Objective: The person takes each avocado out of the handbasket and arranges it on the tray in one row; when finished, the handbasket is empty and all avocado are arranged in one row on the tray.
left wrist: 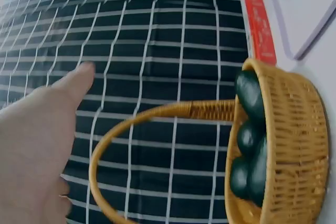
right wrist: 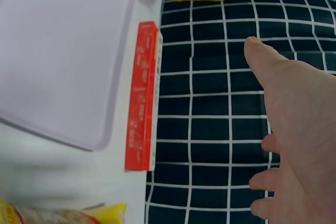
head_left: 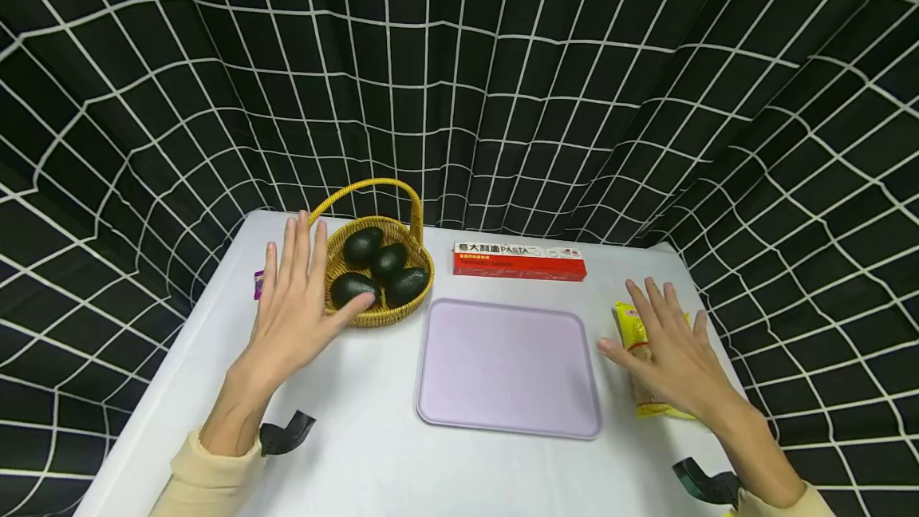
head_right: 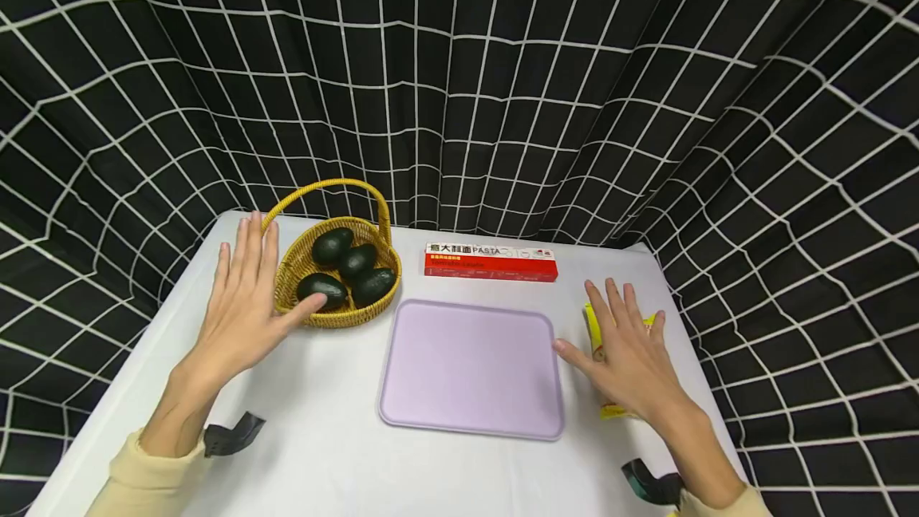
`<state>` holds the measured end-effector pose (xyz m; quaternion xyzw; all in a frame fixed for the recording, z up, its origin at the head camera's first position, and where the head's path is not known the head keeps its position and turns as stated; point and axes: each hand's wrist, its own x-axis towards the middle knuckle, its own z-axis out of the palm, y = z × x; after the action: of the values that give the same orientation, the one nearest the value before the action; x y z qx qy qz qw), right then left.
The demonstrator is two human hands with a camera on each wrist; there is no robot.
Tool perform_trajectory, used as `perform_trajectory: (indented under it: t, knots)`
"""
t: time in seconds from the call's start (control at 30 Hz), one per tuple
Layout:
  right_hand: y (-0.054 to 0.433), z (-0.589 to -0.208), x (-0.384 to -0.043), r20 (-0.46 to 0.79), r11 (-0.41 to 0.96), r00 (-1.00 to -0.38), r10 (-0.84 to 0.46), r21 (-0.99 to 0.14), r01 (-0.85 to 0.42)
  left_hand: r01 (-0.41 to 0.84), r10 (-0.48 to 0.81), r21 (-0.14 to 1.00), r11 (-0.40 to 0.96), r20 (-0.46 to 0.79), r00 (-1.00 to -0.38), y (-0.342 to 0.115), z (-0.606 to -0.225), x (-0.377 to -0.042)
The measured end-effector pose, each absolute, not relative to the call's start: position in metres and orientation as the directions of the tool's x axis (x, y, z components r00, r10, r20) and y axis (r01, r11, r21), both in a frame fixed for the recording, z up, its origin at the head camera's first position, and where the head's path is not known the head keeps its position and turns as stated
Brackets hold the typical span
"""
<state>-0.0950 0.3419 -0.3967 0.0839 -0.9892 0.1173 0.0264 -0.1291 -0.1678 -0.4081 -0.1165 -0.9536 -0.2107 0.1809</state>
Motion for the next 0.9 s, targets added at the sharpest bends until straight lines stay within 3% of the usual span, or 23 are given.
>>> perform_trajectory:
  t: [0.17, 0.3, 0.43, 0.9]
  knots:
    - [0.335, -0.395, -0.096, 0.06, 0.955, -0.98, -0.191, -0.219, -0.199, 0.264, -0.084, 0.593, 0.761, 0.493, -0.866, -0.188, -0.409, -0.13]
    - [0.329, -0.393, -0.101, 0.093, 0.939, -0.967, -0.238, -0.231, -0.253, 0.166, -0.227, 0.706, 0.688, 0.427, -0.875, -0.201, -0.414, -0.13]
    - [0.321, -0.391, -0.11, 0.124, 0.913, -0.947, -0.295, -0.256, -0.318, 0.119, -0.231, 0.745, 0.656, 0.348, -0.908, -0.206, -0.426, -0.133]
    - [0.27, -0.376, -0.137, 0.027, 0.847, -0.912, -0.409, -0.361, -0.39, 0.154, -0.261, 0.779, 0.608, 0.379, -0.888, -0.21, -0.456, -0.147]
